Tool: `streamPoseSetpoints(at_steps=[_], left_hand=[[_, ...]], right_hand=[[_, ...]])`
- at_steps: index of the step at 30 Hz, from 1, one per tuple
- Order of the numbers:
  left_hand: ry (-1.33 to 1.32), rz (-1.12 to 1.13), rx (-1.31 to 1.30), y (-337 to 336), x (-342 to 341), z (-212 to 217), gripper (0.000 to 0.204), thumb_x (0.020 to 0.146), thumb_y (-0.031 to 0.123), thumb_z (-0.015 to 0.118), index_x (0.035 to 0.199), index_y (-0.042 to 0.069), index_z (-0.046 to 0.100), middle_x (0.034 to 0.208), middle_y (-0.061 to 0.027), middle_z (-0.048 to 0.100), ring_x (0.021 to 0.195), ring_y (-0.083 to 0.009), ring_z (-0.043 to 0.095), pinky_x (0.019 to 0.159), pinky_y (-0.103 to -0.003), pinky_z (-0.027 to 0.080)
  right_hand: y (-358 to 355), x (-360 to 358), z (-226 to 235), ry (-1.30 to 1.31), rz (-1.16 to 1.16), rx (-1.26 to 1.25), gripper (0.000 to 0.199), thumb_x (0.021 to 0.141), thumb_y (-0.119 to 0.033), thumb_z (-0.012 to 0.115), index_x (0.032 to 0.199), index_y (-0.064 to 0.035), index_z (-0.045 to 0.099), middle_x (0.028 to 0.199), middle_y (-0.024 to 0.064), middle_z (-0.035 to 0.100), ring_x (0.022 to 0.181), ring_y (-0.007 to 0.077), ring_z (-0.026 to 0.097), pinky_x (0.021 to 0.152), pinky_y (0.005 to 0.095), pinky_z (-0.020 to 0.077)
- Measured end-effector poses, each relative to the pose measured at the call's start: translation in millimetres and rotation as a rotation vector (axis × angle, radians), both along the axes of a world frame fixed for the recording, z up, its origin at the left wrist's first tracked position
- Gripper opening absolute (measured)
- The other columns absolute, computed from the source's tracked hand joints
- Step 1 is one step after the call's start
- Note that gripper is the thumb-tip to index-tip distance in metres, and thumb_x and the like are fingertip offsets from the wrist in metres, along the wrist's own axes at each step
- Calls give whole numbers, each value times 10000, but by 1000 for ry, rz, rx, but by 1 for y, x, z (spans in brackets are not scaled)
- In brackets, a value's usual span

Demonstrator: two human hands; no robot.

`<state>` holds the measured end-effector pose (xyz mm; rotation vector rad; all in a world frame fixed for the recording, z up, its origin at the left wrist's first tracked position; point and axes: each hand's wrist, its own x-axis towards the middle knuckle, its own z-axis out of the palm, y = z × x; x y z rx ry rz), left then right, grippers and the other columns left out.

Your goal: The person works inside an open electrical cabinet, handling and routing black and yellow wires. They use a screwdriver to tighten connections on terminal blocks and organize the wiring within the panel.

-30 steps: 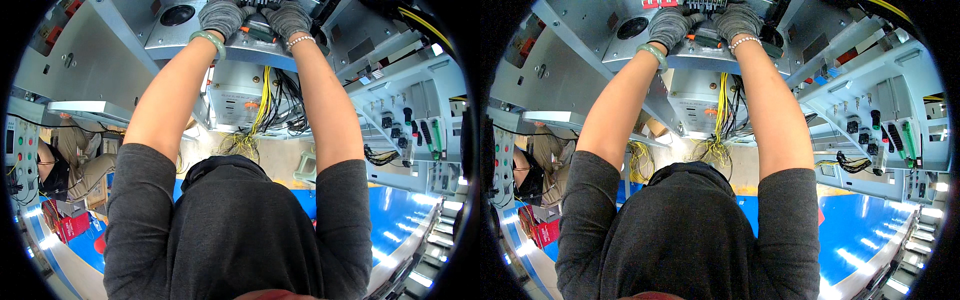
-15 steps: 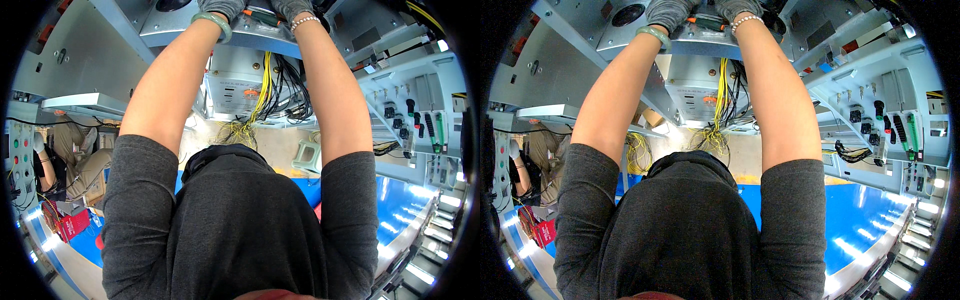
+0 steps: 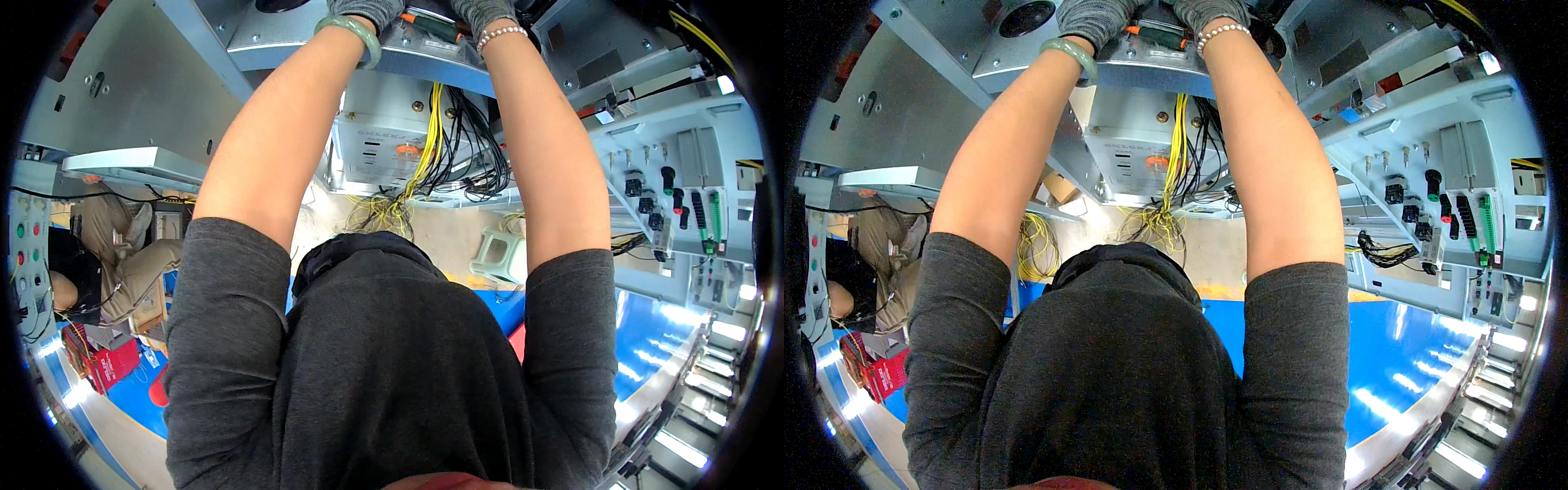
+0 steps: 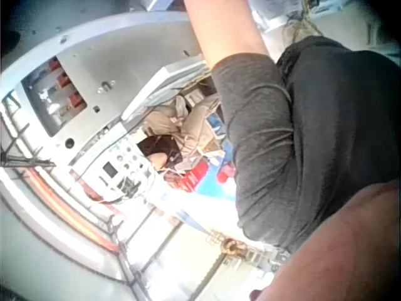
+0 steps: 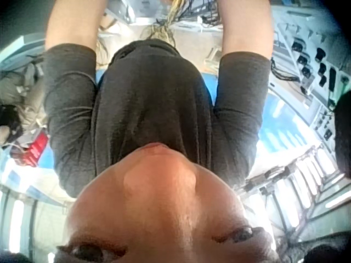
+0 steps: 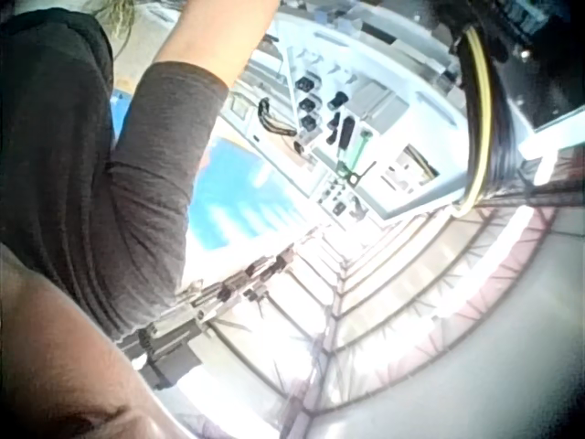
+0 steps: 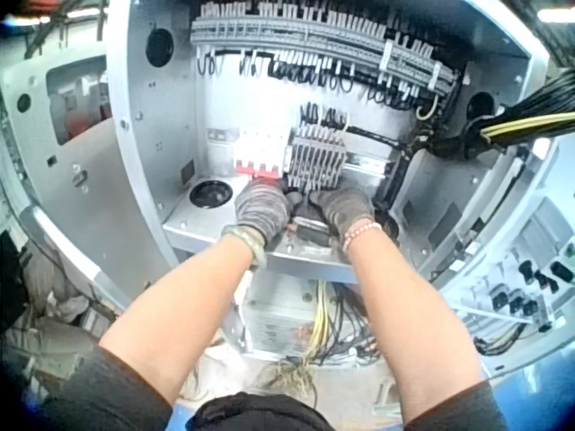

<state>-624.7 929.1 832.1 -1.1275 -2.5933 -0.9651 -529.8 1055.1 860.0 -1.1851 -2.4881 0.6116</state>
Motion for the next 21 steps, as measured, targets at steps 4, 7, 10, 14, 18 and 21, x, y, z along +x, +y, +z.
streamPoseSetpoints(at_steps=[4,7,10,14,18,21], left_hand=[[14,15,-28,0,-2,-1,404,818,444,675,1001,86,721,945,-184,704,913,-346,665,828,-457,518],[39,-18,-31,8,-1,1,406,809,447,682,983,82,724,914,-184,705,886,-346,671,803,-458,525],[12,27,-53,6,-7,-2,405,813,448,679,974,79,724,912,-185,704,892,-347,670,808,-458,523],[73,22,17,6,-9,-9,403,818,449,676,967,78,722,917,-182,704,902,-346,668,818,-454,519],[27,10,29,6,-3,-6,393,816,448,673,976,93,725,937,-172,707,920,-346,664,831,-450,515],[75,1,56,2,-4,-7,395,812,440,674,987,89,724,948,-181,704,911,-352,667,826,-456,517]], right_hand=[[10,-8,-7,4,47,26,546,832,-445,698,1251,-101,634,1273,178,632,1215,339,569,1008,383,450],[16,1,-9,2,33,30,545,846,-448,676,1260,-96,627,1277,180,628,1216,337,569,1012,381,446],[14,-4,-13,2,82,23,545,861,-451,654,1269,-91,619,1282,181,625,1217,336,568,1016,379,441],[16,-2,-14,-29,127,25,545,876,-453,632,1279,-87,612,1286,182,622,1218,333,567,1021,374,436],[20,-3,-12,52,123,-34,534,880,-451,632,1288,-107,613,1296,142,629,1223,293,569,1017,350,432],[26,-15,-11,-86,129,80,522,864,-471,654,1238,-107,644,1267,120,650,1197,273,589,994,338,445]])
